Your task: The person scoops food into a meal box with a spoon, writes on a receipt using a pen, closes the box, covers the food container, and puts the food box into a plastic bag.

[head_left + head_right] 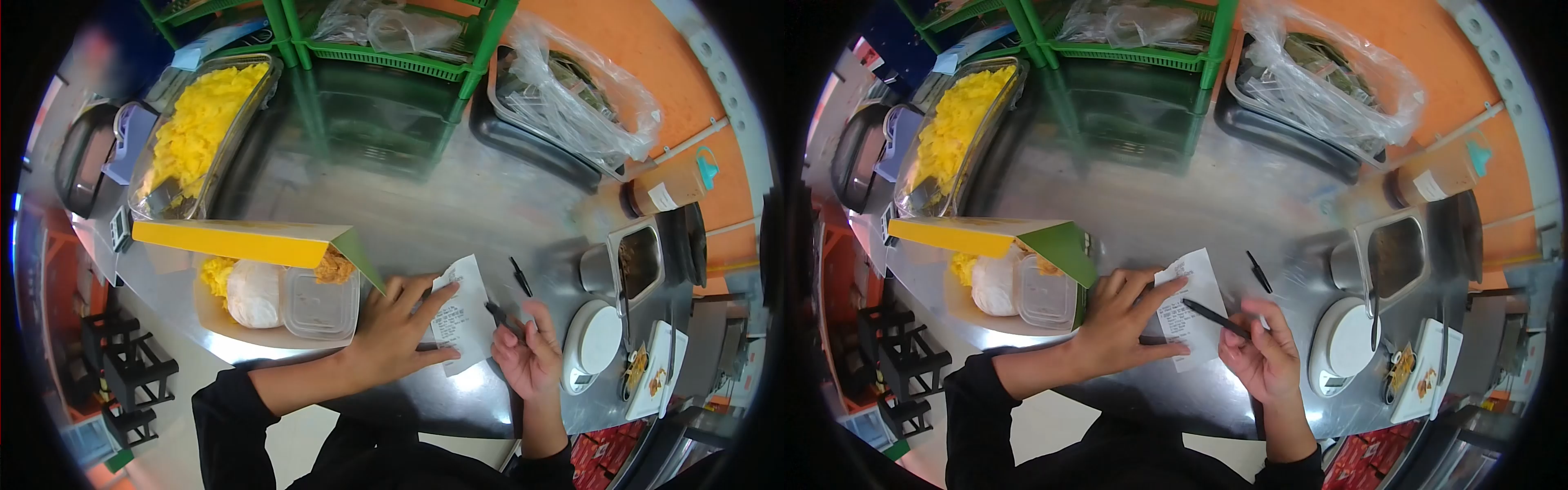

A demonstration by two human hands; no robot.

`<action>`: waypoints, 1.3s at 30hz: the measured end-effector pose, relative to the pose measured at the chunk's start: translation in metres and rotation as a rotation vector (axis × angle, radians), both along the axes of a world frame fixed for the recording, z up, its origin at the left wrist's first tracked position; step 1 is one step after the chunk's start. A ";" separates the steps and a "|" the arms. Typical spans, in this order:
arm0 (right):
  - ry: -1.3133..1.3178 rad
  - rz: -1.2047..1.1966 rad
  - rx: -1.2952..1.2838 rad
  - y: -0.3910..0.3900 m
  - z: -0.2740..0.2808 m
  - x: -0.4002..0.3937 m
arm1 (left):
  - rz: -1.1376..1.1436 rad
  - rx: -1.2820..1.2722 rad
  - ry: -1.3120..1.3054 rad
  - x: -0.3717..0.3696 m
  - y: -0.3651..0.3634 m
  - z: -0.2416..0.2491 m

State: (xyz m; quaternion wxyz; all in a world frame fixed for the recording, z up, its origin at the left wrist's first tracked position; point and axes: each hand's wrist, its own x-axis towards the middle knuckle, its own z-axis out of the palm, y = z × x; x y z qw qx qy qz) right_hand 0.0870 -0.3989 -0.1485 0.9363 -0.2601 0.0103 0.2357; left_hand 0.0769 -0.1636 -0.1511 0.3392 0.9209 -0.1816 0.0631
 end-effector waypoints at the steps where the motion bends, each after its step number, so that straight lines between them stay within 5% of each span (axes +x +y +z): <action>1: -0.048 0.062 0.090 -0.005 -0.009 0.000 | 0.008 0.006 0.000 0.000 0.000 -0.001; 3: -0.091 0.146 0.199 -0.012 -0.011 -0.001 | -0.006 -0.004 0.014 0.000 0.000 -0.002; 7: -0.235 0.122 -0.178 -0.011 0.008 -0.001 | 0.012 0.018 0.054 -0.004 0.001 -0.010; 12: -0.292 -0.059 -0.070 0.006 0.007 0.004 | -0.037 0.037 0.095 -0.005 0.000 -0.009; 15: -0.591 -0.142 -0.427 0.010 -0.008 0.006 | -0.053 0.028 0.082 -0.005 0.001 -0.010; 17: -0.477 -0.217 -0.854 0.007 -0.015 -0.006 | -0.080 -0.004 0.065 -0.004 0.001 -0.009; 21: -0.309 -0.075 -0.574 0.028 0.017 0.003 | -0.066 -0.031 -0.006 -0.002 0.000 -0.005; 29: -0.398 -0.040 -0.769 0.035 0.009 0.005 | -0.033 0.017 0.007 -0.001 0.001 -0.001; 33: -0.608 -0.068 -1.114 0.027 -0.006 0.001 | -0.034 0.031 0.015 -0.001 0.001 0.000; 39: -0.641 -0.060 -1.185 0.033 -0.008 0.003 | -0.038 0.021 0.022 0.000 0.002 0.001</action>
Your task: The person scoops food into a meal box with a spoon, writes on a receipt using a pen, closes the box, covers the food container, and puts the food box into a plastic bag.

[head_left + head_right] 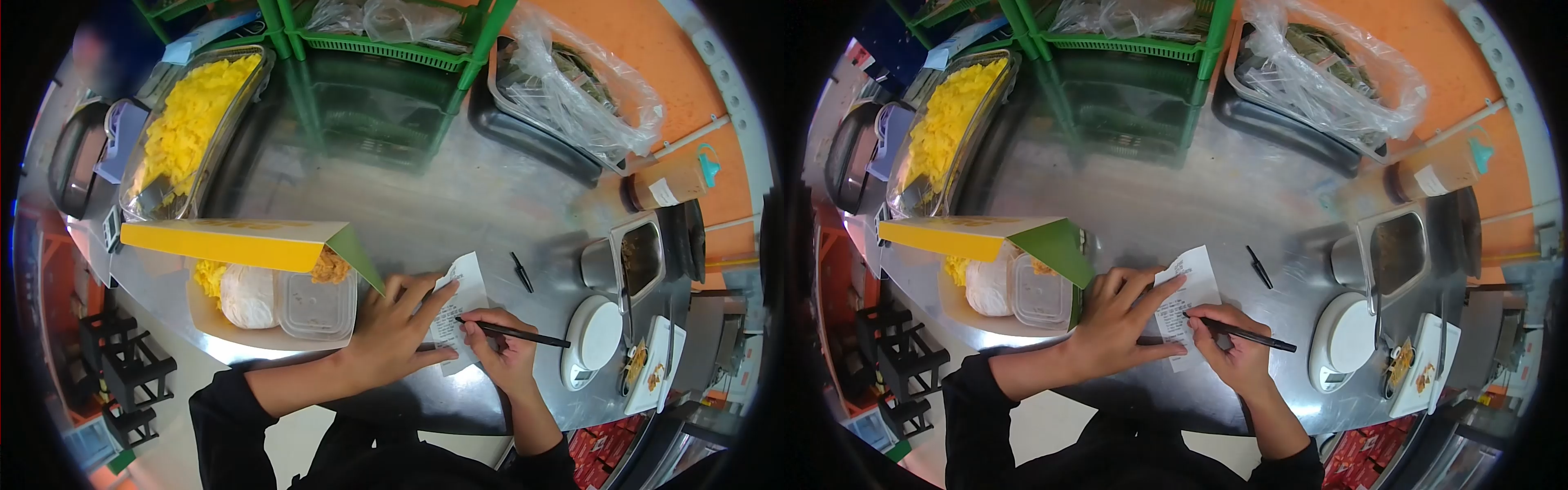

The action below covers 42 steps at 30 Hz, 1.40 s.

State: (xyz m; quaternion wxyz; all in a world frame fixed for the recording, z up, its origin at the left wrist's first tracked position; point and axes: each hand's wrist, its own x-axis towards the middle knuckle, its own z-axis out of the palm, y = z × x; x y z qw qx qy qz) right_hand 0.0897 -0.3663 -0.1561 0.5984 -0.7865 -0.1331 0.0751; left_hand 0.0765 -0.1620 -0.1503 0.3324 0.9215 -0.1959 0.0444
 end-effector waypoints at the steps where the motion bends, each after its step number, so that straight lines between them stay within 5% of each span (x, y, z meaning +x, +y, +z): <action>1: -0.031 0.018 -0.017 0.000 0.000 0.001 | 0.002 0.000 0.001 0.000 0.000 0.000; 8: -0.036 0.054 -0.080 -0.001 0.004 0.003 | -0.003 0.000 0.007 0.000 0.000 0.001; 17: 0.109 -0.151 0.278 0.006 0.008 -0.004 | -0.004 -0.011 0.013 0.000 0.001 0.001; 23: -0.144 0.041 -0.037 0.004 0.003 -0.005 | -0.009 -0.003 -0.013 0.000 -0.001 -0.002; 42: -0.114 0.095 -0.112 0.007 0.004 0.000 | 0.000 -0.014 0.007 -0.001 -0.003 -0.005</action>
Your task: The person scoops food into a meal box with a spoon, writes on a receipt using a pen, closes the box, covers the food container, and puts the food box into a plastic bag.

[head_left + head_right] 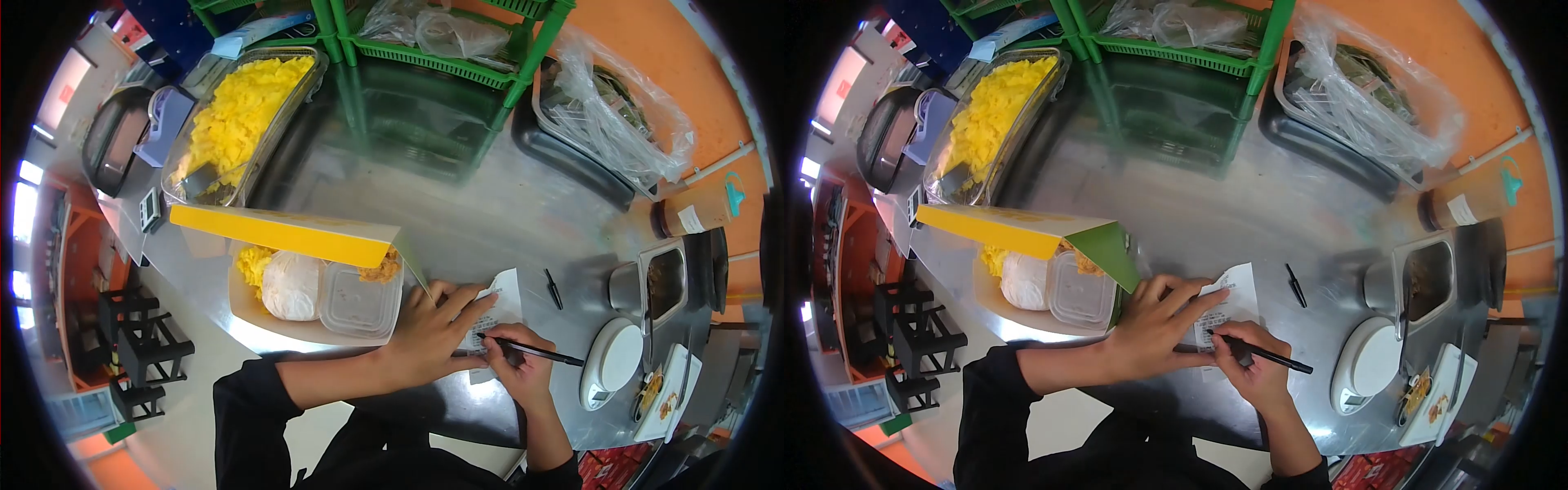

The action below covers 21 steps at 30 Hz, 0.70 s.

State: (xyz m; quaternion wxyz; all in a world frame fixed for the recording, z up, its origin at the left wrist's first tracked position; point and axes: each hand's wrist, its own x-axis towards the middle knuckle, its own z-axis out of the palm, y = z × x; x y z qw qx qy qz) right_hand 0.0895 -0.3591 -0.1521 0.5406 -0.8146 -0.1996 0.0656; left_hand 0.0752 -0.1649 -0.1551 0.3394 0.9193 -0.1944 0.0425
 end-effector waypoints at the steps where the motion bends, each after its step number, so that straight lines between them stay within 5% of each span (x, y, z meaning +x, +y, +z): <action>1: 0.000 -0.002 0.000 0.000 -0.001 0.000 | 0.007 0.001 0.005 0.000 0.000 0.000; 10: -0.073 -0.033 -0.024 -0.001 0.000 -0.001 | -0.041 0.013 0.025 0.002 0.002 0.007; 12: 0.175 -0.149 0.280 -0.005 -0.003 -0.005 | -0.023 -0.002 0.036 0.002 0.000 0.009; 21: 0.114 -0.074 0.059 -0.005 0.000 -0.002 | 0.006 -0.004 0.050 0.002 0.000 0.008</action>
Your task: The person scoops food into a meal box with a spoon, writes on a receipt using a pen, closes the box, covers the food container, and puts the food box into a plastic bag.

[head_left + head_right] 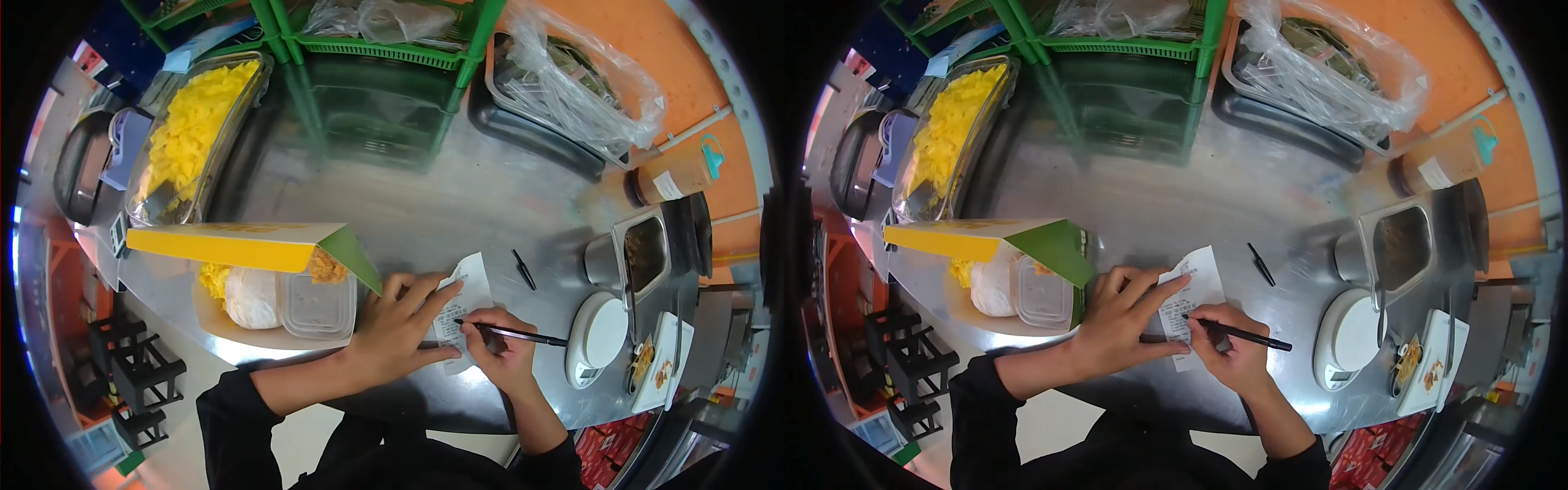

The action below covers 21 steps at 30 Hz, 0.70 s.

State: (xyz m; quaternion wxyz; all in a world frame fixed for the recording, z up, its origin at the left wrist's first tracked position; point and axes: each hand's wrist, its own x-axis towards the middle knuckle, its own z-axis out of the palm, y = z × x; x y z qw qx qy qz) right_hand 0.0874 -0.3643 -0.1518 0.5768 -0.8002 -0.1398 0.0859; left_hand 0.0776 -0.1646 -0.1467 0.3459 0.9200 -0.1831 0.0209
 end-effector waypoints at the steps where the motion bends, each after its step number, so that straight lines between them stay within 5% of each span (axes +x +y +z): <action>1: 0.012 -0.002 -0.009 0.000 0.001 0.000 | -0.004 0.009 -0.003 0.000 0.000 0.000; 8: -0.055 -0.029 -0.032 0.000 -0.006 0.000 | -0.001 0.006 -0.003 0.000 0.000 -0.001; 13: 0.119 -0.264 0.356 -0.001 0.004 0.003 | -0.006 0.003 0.005 0.000 0.000 0.000; 21: 0.122 -0.238 0.331 -0.002 0.001 -0.001 | -0.003 0.003 -0.011 0.000 0.000 -0.001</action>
